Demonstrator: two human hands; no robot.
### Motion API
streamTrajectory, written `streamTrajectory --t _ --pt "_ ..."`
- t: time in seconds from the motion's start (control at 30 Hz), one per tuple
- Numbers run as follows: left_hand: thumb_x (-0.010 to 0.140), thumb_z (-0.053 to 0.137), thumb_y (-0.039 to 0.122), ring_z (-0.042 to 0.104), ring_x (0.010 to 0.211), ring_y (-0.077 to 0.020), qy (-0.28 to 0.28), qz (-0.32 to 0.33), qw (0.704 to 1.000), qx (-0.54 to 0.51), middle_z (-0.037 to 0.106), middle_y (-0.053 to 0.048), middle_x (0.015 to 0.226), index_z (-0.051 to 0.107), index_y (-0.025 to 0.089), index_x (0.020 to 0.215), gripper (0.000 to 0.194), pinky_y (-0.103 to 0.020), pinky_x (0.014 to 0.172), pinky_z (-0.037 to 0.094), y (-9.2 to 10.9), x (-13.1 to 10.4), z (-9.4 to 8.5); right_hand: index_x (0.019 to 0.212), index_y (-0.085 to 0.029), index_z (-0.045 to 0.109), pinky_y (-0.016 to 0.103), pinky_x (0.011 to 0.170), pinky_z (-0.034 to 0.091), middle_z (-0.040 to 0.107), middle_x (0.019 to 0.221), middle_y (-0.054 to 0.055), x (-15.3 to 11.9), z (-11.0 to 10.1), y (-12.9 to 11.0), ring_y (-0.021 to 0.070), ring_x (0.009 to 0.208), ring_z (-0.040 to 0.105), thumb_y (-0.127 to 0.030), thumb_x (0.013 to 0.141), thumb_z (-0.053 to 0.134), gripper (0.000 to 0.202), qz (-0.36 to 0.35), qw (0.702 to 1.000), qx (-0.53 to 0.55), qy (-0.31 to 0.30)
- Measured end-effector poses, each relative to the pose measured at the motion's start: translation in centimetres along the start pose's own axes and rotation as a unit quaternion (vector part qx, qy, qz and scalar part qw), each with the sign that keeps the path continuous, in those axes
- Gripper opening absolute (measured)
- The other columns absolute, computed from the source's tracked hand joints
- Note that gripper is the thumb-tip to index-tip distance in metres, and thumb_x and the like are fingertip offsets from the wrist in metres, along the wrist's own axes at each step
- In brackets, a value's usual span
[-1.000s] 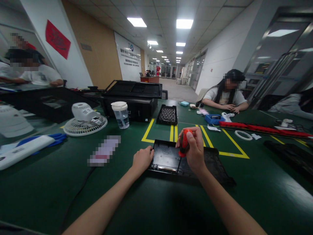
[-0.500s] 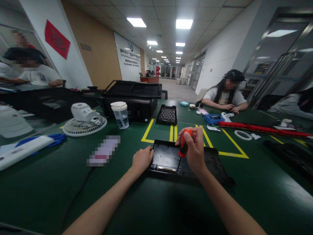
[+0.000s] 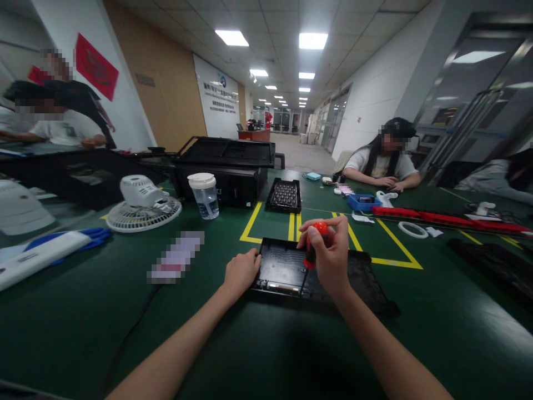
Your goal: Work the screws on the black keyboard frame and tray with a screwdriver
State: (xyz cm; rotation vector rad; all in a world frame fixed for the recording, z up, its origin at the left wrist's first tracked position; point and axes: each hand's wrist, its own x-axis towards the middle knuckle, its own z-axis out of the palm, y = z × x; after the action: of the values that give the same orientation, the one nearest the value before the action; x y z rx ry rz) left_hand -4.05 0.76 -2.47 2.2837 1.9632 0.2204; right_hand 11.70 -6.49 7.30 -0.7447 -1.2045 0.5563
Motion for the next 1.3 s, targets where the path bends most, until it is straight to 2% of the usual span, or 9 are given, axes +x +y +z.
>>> streamTrajectory --t 0.53,0.67,0.8,1.3 --pt "0.087 0.028 0.045 0.062 0.082 -0.0219 0.013 0.013 1.000 -0.002 0.066 -0.008 0.086 0.056 0.025 0.103 0.038 -0.030 0.069 0.045 -0.01 0.12 0.43 0.086 -0.024 0.035 0.017 0.038 0.038 0.053 0.074 -0.006 -0.83 0.37 0.08 0.0048 0.043 0.046 -0.019 0.075 0.061 0.028 0.029 0.999 0.028 -0.005" --pt "0.087 0.027 0.045 0.062 0.081 -0.0224 0.014 0.017 1.000 -0.001 0.066 -0.008 0.086 0.056 0.026 0.102 0.038 -0.031 0.068 0.045 -0.04 0.09 0.36 0.092 -0.022 0.043 0.019 0.038 0.034 0.052 0.073 -0.003 -0.84 0.28 0.26 0.0063 0.044 0.045 -0.026 0.082 0.047 0.011 0.032 0.997 0.069 -0.016" --pt "0.087 0.028 0.044 0.062 0.082 -0.0217 0.007 0.011 1.000 0.000 0.066 -0.008 0.086 0.057 0.025 0.103 0.038 -0.029 0.069 0.045 -0.01 0.01 0.17 0.092 -0.018 0.054 0.021 0.040 0.034 0.051 0.073 0.001 -0.82 0.20 0.22 0.0088 0.048 0.046 -0.029 0.086 0.032 0.025 0.039 0.996 0.076 -0.024" --pt "0.087 0.029 0.045 0.062 0.085 -0.0213 0.002 0.004 1.000 -0.004 0.066 -0.008 0.088 0.057 0.024 0.103 0.038 -0.029 0.072 0.044 -0.07 -0.19 -0.05 0.087 -0.018 0.053 0.022 0.042 0.036 0.051 0.075 0.001 -0.86 0.18 0.19 0.0090 0.048 0.044 -0.029 0.087 0.032 0.023 0.040 0.996 0.069 -0.026"
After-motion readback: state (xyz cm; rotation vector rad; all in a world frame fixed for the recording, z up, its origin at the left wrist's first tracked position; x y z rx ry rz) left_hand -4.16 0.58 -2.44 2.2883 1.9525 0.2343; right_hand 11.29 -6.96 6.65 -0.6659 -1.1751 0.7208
